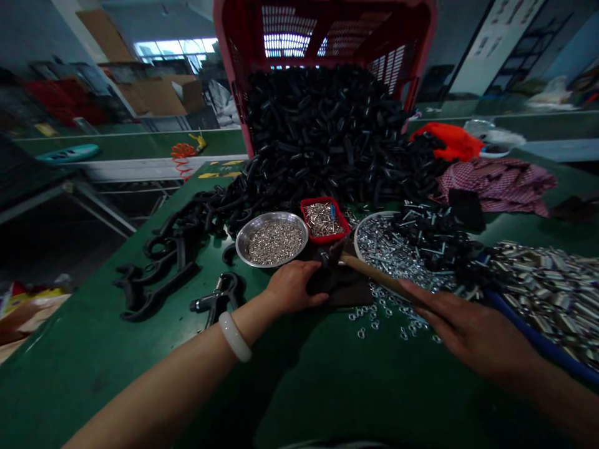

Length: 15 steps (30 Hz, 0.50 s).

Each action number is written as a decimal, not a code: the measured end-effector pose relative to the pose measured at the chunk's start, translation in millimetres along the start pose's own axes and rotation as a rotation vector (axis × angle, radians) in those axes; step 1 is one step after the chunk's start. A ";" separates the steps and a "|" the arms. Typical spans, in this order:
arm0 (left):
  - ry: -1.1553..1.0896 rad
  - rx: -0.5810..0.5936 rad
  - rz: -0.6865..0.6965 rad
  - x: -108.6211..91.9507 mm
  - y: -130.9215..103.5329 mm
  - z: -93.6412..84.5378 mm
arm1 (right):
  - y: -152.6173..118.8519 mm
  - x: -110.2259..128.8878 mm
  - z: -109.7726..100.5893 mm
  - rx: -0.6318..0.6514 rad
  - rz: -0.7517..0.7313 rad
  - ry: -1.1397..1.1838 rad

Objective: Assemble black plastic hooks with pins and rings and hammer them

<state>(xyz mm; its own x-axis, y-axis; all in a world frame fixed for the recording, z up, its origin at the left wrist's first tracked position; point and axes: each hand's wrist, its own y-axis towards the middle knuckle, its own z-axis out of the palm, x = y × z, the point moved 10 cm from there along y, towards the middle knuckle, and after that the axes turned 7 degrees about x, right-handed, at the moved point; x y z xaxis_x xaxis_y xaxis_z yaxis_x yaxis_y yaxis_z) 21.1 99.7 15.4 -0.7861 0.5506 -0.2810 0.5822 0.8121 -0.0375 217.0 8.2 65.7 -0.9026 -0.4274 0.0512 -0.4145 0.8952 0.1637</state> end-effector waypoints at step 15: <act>0.035 0.028 -0.009 3.1 2.7 -2.3 | -9.4 0.3 -4.8 -0.102 0.021 -0.078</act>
<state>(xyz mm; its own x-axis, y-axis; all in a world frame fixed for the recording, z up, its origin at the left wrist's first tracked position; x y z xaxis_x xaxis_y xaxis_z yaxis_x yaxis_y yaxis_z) 19.7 104.1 16.6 -0.7976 0.5502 -0.2472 0.5805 0.8115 -0.0672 221.2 -0.9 68.9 -0.9189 -0.3940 -0.0200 -0.3851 0.8847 0.2627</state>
